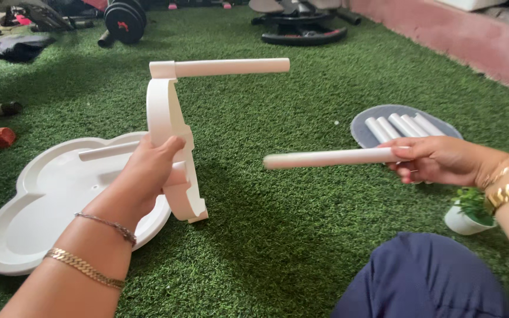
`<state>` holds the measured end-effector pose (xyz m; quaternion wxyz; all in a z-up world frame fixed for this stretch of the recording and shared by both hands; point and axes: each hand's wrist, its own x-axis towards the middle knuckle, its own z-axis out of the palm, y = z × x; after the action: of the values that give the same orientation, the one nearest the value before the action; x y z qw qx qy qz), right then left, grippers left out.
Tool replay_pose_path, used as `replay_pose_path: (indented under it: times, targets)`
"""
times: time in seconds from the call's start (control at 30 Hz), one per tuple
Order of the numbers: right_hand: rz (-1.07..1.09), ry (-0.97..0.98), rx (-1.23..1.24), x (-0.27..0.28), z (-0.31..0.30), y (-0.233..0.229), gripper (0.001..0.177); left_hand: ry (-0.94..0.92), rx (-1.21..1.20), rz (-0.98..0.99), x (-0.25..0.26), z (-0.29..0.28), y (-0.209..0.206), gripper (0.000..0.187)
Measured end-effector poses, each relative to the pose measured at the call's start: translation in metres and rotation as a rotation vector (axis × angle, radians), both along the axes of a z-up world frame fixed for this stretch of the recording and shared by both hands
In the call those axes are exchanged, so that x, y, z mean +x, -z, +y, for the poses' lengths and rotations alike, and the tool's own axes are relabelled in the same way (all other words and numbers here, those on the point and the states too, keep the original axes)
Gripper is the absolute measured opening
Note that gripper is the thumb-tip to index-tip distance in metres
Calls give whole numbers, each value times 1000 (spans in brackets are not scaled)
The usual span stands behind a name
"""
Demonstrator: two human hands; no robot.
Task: The person disassembles a small white plastic stool by removing its legs and then reassembles it by inserting the legs back into the seat. The person handles the stool parts and legs by hand on an artificial turf floor.
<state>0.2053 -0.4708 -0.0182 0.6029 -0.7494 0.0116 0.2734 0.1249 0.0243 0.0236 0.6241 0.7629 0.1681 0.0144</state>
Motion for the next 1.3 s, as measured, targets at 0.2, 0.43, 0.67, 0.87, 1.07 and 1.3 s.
replay_pose_path:
  times: [0.2, 0.43, 0.67, 0.87, 1.07, 1.3]
  targets:
    - [-180, -146, 226, -65, 68, -24, 36, -37, -152, -105, -11, 4, -5, 43]
    - [-177, -79, 433, -97, 114, -30, 31, 1, -153, -117, -29, -1, -8, 49]
    - [-187, -74, 405, -106, 115, -37, 30, 67, -319, -66, -33, -2, -7, 49]
    - [-181, -74, 356, -108, 111, -36, 29, 88, -329, -41, -29, 0, -8, 46]
    - [-161, -108, 324, -104, 114, -39, 30, 83, -314, -10, -33, 0, -14, 48]
    - [-304, -232, 54, -97, 114, -62, 40, 148, -245, 30, -36, 4, -15, 49]
